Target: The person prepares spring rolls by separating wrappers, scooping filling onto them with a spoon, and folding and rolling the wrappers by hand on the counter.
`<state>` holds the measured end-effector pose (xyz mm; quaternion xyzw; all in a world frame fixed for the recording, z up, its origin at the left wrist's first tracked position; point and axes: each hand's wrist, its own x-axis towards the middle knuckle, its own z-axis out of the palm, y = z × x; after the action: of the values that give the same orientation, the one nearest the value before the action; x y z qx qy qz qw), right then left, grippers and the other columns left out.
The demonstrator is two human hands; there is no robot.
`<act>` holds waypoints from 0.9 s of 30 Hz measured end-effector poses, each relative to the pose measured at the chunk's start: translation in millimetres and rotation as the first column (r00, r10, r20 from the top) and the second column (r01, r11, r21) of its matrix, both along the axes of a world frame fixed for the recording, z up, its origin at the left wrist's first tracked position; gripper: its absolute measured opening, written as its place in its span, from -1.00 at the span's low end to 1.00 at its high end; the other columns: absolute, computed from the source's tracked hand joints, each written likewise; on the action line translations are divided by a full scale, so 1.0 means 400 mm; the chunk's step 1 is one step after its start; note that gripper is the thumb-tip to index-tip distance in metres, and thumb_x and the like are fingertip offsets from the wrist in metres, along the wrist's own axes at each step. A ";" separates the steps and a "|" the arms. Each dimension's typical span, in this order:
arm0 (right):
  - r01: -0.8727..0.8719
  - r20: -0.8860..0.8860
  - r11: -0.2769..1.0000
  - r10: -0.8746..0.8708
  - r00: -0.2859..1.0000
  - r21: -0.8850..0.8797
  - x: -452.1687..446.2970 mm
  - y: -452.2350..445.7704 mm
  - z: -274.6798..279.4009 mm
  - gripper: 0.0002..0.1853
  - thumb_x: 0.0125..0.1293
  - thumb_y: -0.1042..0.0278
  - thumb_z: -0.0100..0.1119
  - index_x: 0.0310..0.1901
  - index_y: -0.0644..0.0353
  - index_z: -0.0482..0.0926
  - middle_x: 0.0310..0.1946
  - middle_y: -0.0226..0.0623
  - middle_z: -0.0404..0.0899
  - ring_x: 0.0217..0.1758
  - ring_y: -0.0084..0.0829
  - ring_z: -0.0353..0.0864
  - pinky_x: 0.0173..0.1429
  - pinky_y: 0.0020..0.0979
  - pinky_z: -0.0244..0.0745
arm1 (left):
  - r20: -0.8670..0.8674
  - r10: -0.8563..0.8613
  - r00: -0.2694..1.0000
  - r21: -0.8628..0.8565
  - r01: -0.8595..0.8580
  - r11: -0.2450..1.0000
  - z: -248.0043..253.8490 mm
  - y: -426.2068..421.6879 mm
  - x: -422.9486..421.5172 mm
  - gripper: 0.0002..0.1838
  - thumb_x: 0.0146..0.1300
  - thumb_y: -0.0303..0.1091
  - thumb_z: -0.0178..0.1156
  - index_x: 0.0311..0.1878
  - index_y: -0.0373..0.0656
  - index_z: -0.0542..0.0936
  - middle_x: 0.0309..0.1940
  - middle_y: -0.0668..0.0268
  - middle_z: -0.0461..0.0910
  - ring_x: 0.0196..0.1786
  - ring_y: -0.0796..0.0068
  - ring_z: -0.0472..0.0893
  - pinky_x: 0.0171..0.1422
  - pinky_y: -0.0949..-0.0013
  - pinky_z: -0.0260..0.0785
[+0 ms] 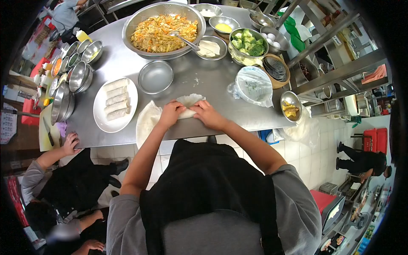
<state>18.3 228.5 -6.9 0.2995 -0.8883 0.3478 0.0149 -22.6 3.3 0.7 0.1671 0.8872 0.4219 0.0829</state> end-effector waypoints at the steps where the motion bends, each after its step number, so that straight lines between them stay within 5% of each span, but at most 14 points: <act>1: -0.006 0.025 1.000 0.006 1.000 0.009 -0.002 0.001 0.009 -0.58 0.33 0.31 0.26 0.22 0.12 0.55 0.09 -0.20 0.46 0.15 -0.12 0.45 0.27 -0.15 0.36 | 0.006 0.011 1.000 -0.016 -0.011 1.000 -0.003 0.002 -0.002 -0.82 0.26 -0.33 0.34 -0.23 -0.27 0.72 -0.22 0.09 0.66 -0.21 0.07 0.65 -0.07 0.17 0.47; 4: 0.001 0.122 0.995 -0.013 0.992 0.095 -0.008 0.001 0.044 -0.59 0.40 0.25 0.19 0.26 0.08 0.54 0.10 -0.24 0.46 0.19 -0.15 0.42 0.31 -0.14 0.27 | 0.113 0.092 0.989 0.037 -0.097 0.995 -0.008 0.014 -0.003 -0.85 0.23 -0.37 0.32 -0.18 -0.19 0.72 -0.21 0.14 0.66 -0.14 0.08 0.65 0.01 0.13 0.47; 7: 0.011 0.145 0.995 -0.026 0.989 0.102 -0.015 0.003 0.039 -0.58 0.47 0.19 0.10 0.31 0.02 0.52 0.10 -0.27 0.46 0.23 -0.18 0.38 0.34 -0.14 0.20 | -0.330 -0.038 0.943 -0.128 -0.005 0.992 0.007 0.018 0.007 -0.79 0.17 -0.41 0.34 -0.10 -0.14 0.70 -0.13 0.17 0.68 -0.06 0.09 0.65 0.08 0.11 0.48; 10: 0.000 0.156 0.990 -0.023 0.988 0.142 -0.019 0.006 0.032 -0.53 0.50 0.16 0.05 0.39 0.03 0.45 0.10 -0.26 0.46 0.24 -0.17 0.37 0.36 -0.14 0.19 | -0.448 -0.171 0.877 -0.167 0.106 0.980 -0.005 0.024 0.046 -0.66 0.10 -0.43 0.36 0.00 -0.11 0.68 -0.06 0.17 0.67 0.05 0.07 0.61 0.17 0.10 0.44; 16: 0.101 0.110 0.988 -0.114 0.987 0.115 -0.005 -0.002 0.015 -0.45 0.47 0.23 0.05 0.46 0.10 0.32 0.19 -0.12 0.47 0.30 -0.04 0.40 0.41 -0.03 0.21 | -0.435 -0.107 0.894 -0.064 0.088 0.994 0.017 0.052 0.114 -0.56 0.17 -0.28 0.39 0.15 -0.05 0.64 0.06 0.21 0.62 0.12 0.08 0.58 0.22 0.11 0.41; 19: 0.044 0.156 0.981 -0.014 0.988 -0.187 -0.014 0.024 0.019 -0.46 0.39 0.37 0.09 0.42 0.10 0.38 0.19 -0.04 0.50 0.32 0.01 0.42 0.44 -0.05 0.23 | -0.451 -0.109 0.886 -0.066 0.089 0.994 -0.009 0.050 0.108 -0.54 0.19 -0.21 0.38 0.18 0.00 0.62 0.08 0.24 0.61 0.11 0.09 0.58 0.22 0.10 0.40; 22: -0.004 0.077 0.950 0.029 0.997 -0.311 -0.058 0.073 0.048 -0.52 0.29 0.52 0.09 0.26 0.11 0.54 0.10 -0.05 0.55 0.21 -0.03 0.50 0.35 -0.13 0.34 | -0.465 -0.127 0.876 -0.092 0.095 0.991 -0.030 0.047 0.101 -0.55 0.24 -0.17 0.33 0.21 0.05 0.61 0.07 0.29 0.60 0.12 0.17 0.56 0.25 0.13 0.36; 25: 0.206 0.073 0.974 -0.199 0.977 -0.095 -0.106 0.113 0.046 -0.68 0.24 0.54 0.16 0.03 0.14 0.67 -0.01 -0.09 0.59 0.05 -0.10 0.59 0.16 -0.20 0.48 | -0.457 -0.137 0.879 -0.092 0.107 0.990 -0.030 0.046 0.100 -0.55 0.24 -0.19 0.32 0.22 0.04 0.60 0.07 0.30 0.60 0.13 0.19 0.55 0.27 0.13 0.34; 27: 0.193 0.188 0.977 -0.173 0.967 -0.095 -0.110 0.121 0.042 -0.76 0.21 0.53 0.21 -0.09 0.16 0.68 -0.10 -0.14 0.60 -0.07 -0.12 0.62 0.06 -0.22 0.51 | -0.444 -0.143 0.884 -0.096 0.112 0.989 -0.025 0.048 0.099 -0.54 0.24 -0.20 0.32 0.23 0.05 0.60 0.07 0.31 0.59 0.13 0.19 0.54 0.26 0.13 0.34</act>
<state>-25.8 276.9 9.9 0.1826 -0.8890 0.4197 -0.0159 16.9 22.5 -9.4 0.3151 0.8832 0.3352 -0.0914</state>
